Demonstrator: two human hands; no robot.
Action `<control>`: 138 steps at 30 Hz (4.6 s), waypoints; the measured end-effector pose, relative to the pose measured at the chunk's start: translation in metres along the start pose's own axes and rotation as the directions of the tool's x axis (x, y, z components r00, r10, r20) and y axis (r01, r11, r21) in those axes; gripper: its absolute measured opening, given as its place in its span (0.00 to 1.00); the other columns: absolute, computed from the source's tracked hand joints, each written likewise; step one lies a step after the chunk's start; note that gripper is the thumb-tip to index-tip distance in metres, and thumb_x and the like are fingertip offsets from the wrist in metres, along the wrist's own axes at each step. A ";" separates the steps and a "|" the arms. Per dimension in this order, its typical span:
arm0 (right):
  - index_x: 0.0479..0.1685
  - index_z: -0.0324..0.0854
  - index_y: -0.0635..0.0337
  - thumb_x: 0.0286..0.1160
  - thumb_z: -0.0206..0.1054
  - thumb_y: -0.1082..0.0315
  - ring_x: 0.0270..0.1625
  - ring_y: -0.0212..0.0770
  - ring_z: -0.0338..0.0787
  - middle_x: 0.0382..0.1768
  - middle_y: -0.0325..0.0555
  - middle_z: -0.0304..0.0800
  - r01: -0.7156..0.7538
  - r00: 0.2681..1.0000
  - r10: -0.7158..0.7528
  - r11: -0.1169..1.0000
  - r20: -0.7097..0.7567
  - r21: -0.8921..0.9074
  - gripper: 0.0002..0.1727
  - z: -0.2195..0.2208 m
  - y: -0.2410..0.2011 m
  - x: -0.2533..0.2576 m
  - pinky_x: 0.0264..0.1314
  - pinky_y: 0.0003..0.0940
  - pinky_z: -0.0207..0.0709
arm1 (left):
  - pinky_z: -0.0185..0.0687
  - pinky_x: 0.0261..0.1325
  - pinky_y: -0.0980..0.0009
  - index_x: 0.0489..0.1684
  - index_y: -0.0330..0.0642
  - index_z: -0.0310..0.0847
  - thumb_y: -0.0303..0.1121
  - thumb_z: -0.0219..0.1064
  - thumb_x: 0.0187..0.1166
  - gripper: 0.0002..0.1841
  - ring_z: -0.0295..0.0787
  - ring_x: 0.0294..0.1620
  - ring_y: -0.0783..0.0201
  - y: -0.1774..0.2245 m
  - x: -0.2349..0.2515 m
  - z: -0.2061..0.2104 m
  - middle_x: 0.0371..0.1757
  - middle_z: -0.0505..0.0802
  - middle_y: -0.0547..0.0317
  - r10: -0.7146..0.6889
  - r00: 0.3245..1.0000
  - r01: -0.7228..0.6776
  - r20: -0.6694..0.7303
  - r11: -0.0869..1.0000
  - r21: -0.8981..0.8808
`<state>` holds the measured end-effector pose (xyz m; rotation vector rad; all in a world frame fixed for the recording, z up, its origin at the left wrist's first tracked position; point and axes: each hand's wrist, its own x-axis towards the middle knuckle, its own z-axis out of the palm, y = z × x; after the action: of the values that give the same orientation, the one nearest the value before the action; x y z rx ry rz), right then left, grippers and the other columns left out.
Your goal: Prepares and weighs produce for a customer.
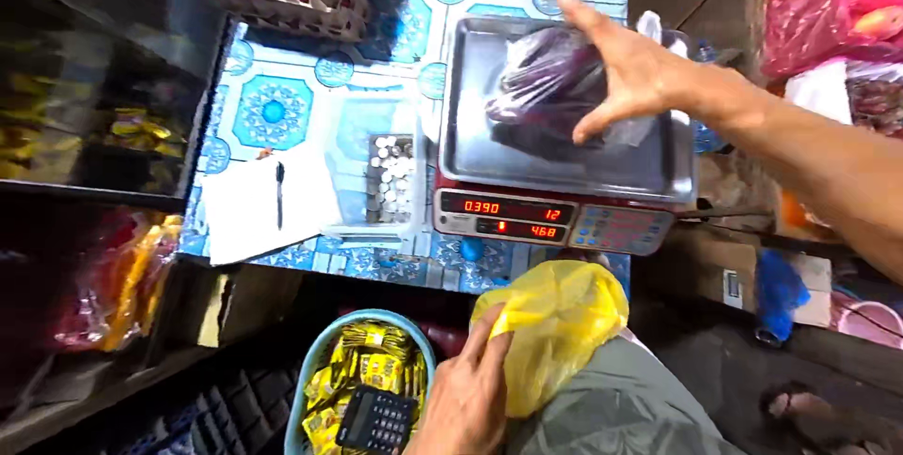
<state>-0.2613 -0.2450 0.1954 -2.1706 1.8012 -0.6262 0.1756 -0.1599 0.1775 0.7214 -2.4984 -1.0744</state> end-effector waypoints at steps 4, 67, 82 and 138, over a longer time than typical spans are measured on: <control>0.87 0.64 0.54 0.39 0.76 0.24 0.82 0.82 0.65 0.87 0.80 0.52 -0.031 0.988 0.002 0.982 -0.154 -0.185 0.67 0.035 -0.030 -0.041 0.71 0.74 0.72 | 0.86 0.63 0.75 0.63 0.36 0.82 0.24 0.69 0.72 0.19 0.87 0.67 0.66 -0.032 0.008 -0.084 0.72 0.85 0.40 -0.048 0.999 0.048 0.007 0.990 -0.136; 0.45 0.91 0.64 0.75 0.60 0.75 0.46 0.44 0.96 0.41 0.51 0.96 0.050 0.940 0.074 0.936 -0.334 0.349 0.12 0.175 -0.220 -0.174 0.53 0.37 0.88 | 0.87 0.48 0.46 0.62 0.23 0.84 0.17 0.67 0.71 0.19 0.90 0.44 0.36 -0.014 0.035 0.005 0.48 0.89 0.27 -0.232 0.905 0.337 -0.358 0.903 0.267; 0.65 0.87 0.50 0.81 0.64 0.57 0.40 0.63 0.94 0.55 0.66 0.91 -0.103 0.968 0.029 0.950 -0.248 -0.294 0.19 0.241 -0.096 -0.251 0.31 0.53 0.85 | 0.85 0.36 0.49 0.38 0.26 0.88 0.20 0.68 0.67 0.07 0.89 0.33 0.41 0.009 -0.022 -0.045 0.35 0.88 0.35 -0.281 0.851 0.466 -0.444 0.793 0.391; 0.38 0.87 0.62 0.66 0.68 0.75 0.32 0.59 0.92 0.41 0.56 0.92 -0.177 0.978 0.186 0.980 0.095 -0.093 0.06 0.129 -0.142 -0.227 0.26 0.55 0.83 | 0.92 0.34 0.70 0.87 0.36 0.63 0.42 0.74 0.73 0.41 0.94 0.37 0.65 -0.018 0.015 -0.039 0.76 0.85 0.49 -0.243 0.958 0.244 0.155 0.401 -0.883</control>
<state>-0.1087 -0.0047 0.1093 -2.0177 1.9736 -0.3963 0.1879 -0.2013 0.1909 0.7013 -1.3810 -2.2227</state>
